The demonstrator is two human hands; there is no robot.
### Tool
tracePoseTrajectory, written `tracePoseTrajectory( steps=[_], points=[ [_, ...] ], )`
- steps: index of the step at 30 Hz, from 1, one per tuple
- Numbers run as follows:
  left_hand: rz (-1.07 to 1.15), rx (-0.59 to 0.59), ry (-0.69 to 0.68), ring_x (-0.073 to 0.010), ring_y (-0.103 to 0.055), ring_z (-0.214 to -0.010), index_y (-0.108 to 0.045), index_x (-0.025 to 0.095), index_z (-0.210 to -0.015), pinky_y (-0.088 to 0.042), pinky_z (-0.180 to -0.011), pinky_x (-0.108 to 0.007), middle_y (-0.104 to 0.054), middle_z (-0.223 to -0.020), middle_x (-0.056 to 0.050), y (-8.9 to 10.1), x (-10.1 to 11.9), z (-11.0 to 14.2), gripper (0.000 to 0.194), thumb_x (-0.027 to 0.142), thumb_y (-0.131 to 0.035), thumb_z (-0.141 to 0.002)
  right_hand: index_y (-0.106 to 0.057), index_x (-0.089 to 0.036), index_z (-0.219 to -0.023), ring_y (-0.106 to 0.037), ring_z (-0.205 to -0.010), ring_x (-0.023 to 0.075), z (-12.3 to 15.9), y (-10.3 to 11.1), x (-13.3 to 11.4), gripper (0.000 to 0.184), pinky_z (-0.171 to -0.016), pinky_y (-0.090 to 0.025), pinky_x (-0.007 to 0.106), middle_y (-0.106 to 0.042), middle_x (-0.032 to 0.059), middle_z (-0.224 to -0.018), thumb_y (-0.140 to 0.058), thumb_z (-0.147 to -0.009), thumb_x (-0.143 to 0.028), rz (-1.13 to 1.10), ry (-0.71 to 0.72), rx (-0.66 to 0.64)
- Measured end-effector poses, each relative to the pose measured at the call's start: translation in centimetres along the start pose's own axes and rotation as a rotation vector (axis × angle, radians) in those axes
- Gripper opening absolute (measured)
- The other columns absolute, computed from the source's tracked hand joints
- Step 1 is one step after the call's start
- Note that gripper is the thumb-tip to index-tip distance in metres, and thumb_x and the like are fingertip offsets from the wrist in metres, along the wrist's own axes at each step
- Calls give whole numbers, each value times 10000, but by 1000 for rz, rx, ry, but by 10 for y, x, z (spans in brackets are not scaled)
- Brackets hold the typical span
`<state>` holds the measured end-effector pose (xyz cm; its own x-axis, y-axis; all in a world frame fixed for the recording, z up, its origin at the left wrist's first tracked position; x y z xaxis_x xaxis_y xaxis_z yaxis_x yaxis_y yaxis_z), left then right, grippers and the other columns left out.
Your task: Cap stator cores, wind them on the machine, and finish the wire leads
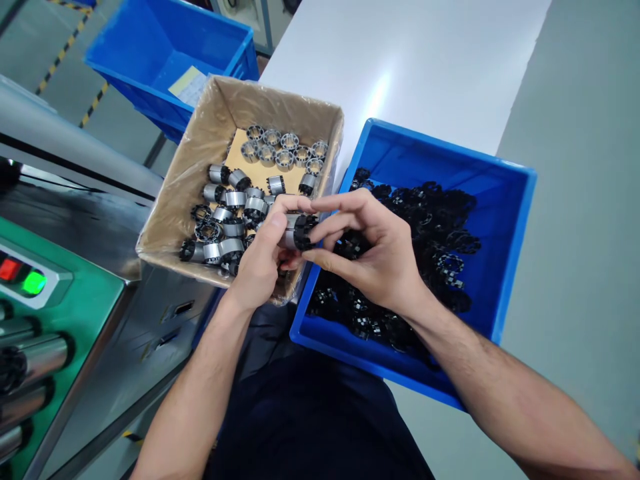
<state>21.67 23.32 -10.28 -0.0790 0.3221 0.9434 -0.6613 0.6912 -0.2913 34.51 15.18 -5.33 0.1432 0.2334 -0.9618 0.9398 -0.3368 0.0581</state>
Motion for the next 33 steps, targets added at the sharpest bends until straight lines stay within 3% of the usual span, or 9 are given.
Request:
tracePoseTrajectory(
  steps=[5,10,15,18,21,24,27,30,33],
  points=[
    [-22,19,-7,-141,-443,-618,-720,277,-1268,-346,-517,-244,-625,-868,-6,0,3,-2,542,800,-628,-1159,-941,-195,-1264,-831,-838,143,-2,-3,-5,279,-859,-737,299,-939,38,-1072,-1031,-1001,-179,-22,32,-34],
    [-30,1,-20,-142,-471,-632,-727,281,-1296,-359,-535,-251,-688,-926,-19,2,1,-1,566,825,-640,-1165,-988,-222,-1252,-864,-903,172,-4,1,-6,292,-868,-739,315,-954,42,-1087,-999,-982,-113,9,34,-39],
    [-74,-14,-14,-137,-496,-660,-750,278,-1314,-424,-557,-257,-685,-974,-27,4,-1,1,592,842,-627,-1184,-1002,-227,-1215,-807,-803,158,-2,2,4,294,-826,-733,323,-942,34,-1030,-1084,-934,-199,-41,-45,13],
    [-76,-39,-28,-125,-490,-610,-738,289,-1325,-393,-527,-255,-653,-909,3,0,-1,0,543,806,-728,-1159,-999,-237,-1173,-783,-801,153,-2,-1,5,257,-825,-715,325,-927,22,-1017,-1078,-932,-195,-88,-60,23],
    [-155,-20,-126,-120,-517,-549,-716,281,-1256,-396,-509,-267,-640,-836,37,5,11,-2,462,697,-856,-1111,-980,-235,-1193,-732,-786,144,-7,-4,6,322,-839,-685,345,-893,16,-1046,-1088,-891,-228,-88,-111,-70],
    [-520,203,-247,-151,-599,-643,-709,266,-1146,-508,-627,-304,-703,-910,13,37,40,2,336,553,-863,-1066,-925,-218,-1221,-662,-757,132,-14,7,18,345,-737,-583,322,-794,-2,-1009,-961,-878,-205,-117,-234,-84],
    [-1149,408,-145,-291,-734,-955,-741,266,-1174,-654,-977,-459,-773,-1061,-58,75,67,9,293,506,-814,-1021,-819,-208,-1116,-624,-682,136,-16,22,42,234,-622,-443,308,-669,-20,-865,-721,-904,-218,-270,-429,11],
    [-1527,409,-21,-506,-673,-1434,-781,257,-1360,-571,-1296,-703,-776,-1377,-193,98,83,-1,520,662,-780,-1035,-725,-220,-1096,-621,-660,131,-16,25,50,125,-637,-445,300,-668,-31,-805,-689,-982,-256,-270,-480,38],
    [-1572,434,-45,-530,-602,-1585,-775,265,-1545,-545,-1354,-721,-719,-1596,-223,105,98,-41,611,672,-717,-1093,-695,-231,-1243,-593,-609,114,-17,14,44,262,-616,-451,284,-693,-66,-784,-810,-1049,-364,-228,-426,-58]
  ],
)
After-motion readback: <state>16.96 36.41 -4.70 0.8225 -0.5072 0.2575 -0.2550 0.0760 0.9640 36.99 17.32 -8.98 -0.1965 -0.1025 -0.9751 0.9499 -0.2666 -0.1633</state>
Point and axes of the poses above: each hand's wrist, its own z-axis away from the middle knuckle, its own y-axis out of the back of the hand, x = y × z, the point moved 10 cm from there along -z, towards the middle knuckle
